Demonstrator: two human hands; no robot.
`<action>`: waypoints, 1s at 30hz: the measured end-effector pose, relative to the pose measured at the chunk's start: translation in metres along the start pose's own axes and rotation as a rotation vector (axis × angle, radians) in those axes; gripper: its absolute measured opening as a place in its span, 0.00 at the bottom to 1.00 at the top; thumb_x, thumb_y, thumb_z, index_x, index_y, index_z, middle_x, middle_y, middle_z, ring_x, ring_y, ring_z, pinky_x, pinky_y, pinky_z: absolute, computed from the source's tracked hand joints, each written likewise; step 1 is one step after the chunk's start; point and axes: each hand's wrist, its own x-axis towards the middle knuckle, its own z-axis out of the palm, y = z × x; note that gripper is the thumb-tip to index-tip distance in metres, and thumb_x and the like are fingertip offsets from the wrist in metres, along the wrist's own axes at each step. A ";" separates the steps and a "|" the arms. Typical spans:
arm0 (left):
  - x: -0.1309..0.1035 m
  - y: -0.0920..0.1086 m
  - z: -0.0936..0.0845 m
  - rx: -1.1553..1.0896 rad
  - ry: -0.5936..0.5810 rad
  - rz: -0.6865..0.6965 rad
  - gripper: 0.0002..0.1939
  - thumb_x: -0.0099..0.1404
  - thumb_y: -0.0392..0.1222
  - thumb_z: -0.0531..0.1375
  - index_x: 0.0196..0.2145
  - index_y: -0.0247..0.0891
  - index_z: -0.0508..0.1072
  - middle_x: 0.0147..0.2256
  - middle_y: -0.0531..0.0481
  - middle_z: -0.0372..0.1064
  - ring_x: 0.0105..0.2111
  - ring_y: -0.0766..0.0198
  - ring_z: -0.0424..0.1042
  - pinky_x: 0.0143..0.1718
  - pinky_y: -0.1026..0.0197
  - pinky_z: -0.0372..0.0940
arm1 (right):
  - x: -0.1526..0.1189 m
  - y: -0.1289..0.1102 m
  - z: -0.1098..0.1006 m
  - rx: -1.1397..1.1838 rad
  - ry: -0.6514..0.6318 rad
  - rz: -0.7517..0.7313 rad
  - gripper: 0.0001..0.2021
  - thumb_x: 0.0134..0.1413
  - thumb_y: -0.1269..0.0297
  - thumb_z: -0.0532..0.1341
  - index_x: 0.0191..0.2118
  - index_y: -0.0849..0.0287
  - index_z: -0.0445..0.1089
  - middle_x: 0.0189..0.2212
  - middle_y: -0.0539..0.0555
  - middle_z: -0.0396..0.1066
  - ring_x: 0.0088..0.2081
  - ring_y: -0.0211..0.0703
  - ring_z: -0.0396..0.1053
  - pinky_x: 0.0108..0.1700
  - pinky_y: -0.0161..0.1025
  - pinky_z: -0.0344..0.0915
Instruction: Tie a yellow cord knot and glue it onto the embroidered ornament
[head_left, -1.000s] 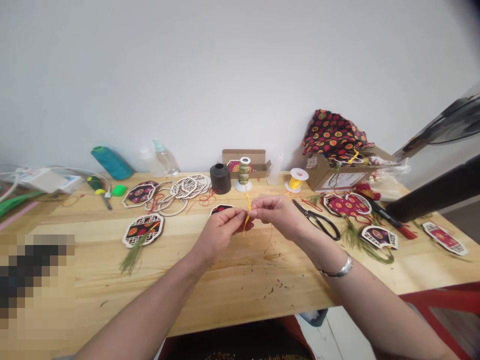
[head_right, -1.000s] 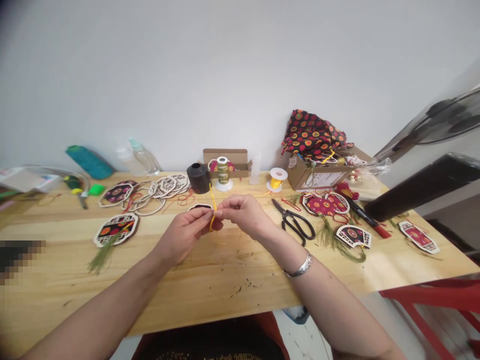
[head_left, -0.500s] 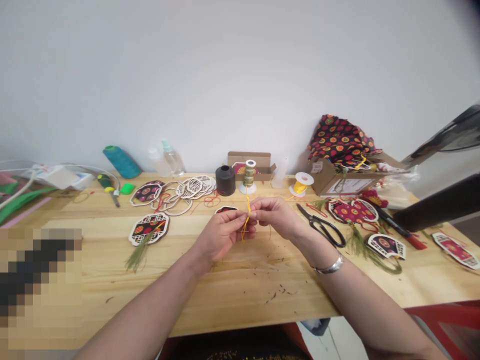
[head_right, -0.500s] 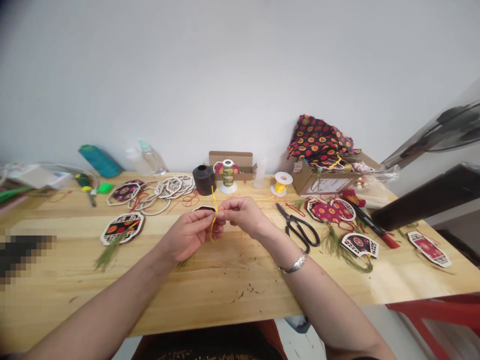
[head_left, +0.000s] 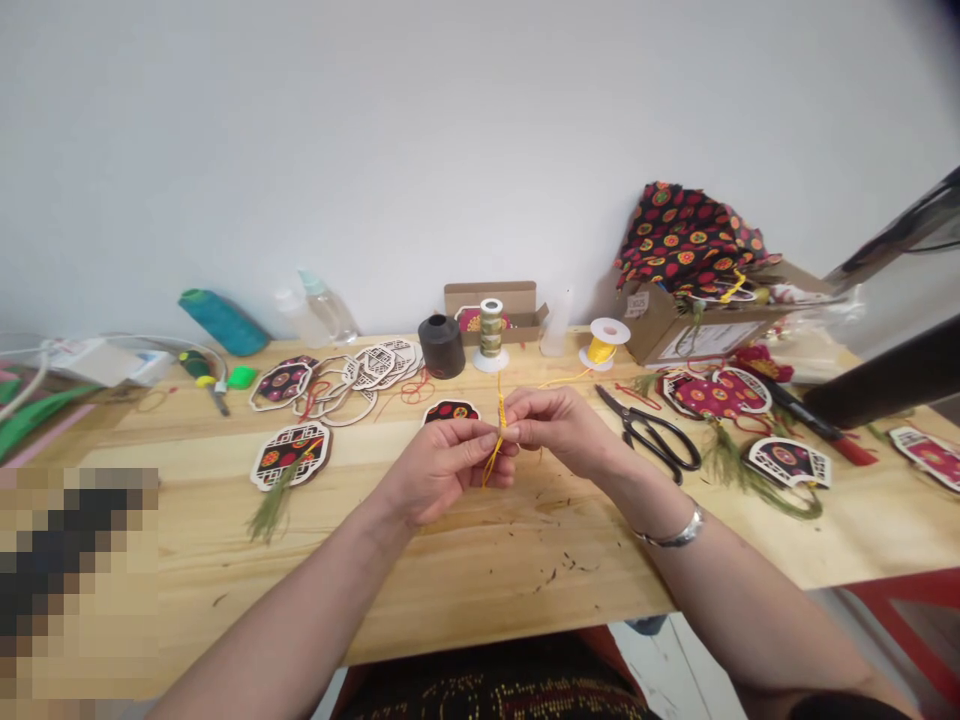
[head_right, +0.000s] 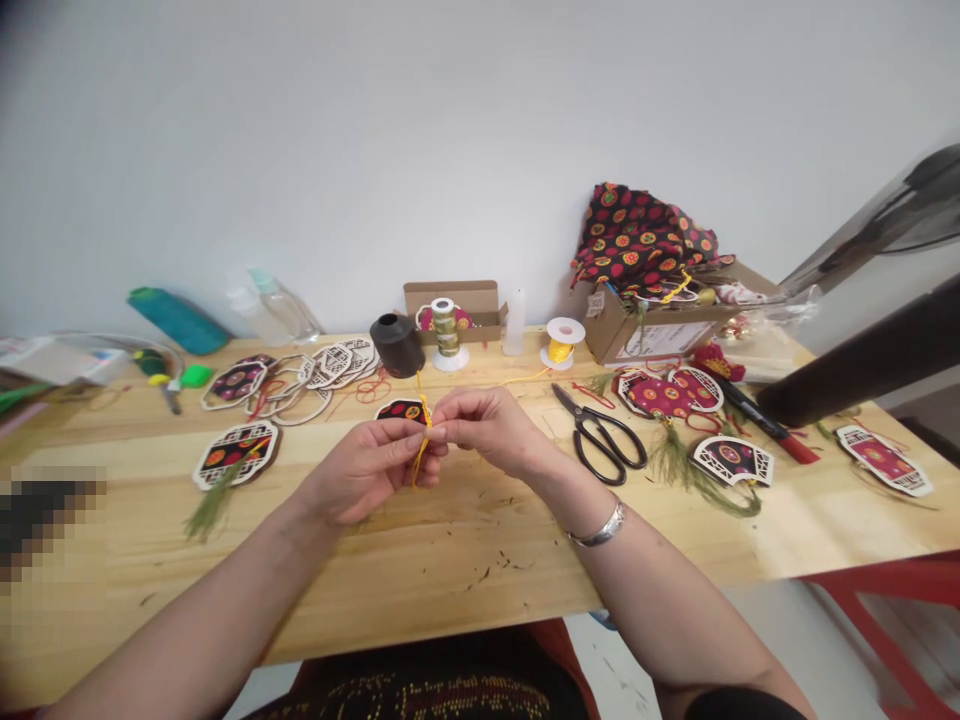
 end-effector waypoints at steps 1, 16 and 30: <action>0.000 0.000 0.000 0.001 0.000 -0.005 0.08 0.54 0.40 0.65 0.31 0.33 0.77 0.29 0.47 0.73 0.27 0.66 0.71 0.31 0.61 0.67 | 0.000 0.001 0.000 0.003 0.002 -0.004 0.06 0.39 0.63 0.68 0.24 0.58 0.73 0.26 0.48 0.67 0.25 0.32 0.64 0.29 0.35 0.60; 0.000 -0.001 0.001 -0.078 -0.033 -0.052 0.07 0.56 0.38 0.63 0.30 0.30 0.76 0.29 0.46 0.72 0.26 0.67 0.72 0.30 0.62 0.68 | 0.004 0.010 -0.007 -0.006 -0.015 0.020 0.04 0.41 0.66 0.67 0.24 0.60 0.74 0.23 0.47 0.67 0.23 0.30 0.60 0.25 0.32 0.53; 0.001 -0.004 0.000 -0.127 -0.058 -0.109 0.07 0.54 0.37 0.65 0.31 0.30 0.76 0.29 0.47 0.72 0.25 0.68 0.72 0.29 0.64 0.68 | 0.005 0.008 -0.008 0.038 -0.045 -0.023 0.02 0.40 0.70 0.68 0.25 0.59 0.75 0.26 0.48 0.70 0.26 0.31 0.66 0.29 0.33 0.61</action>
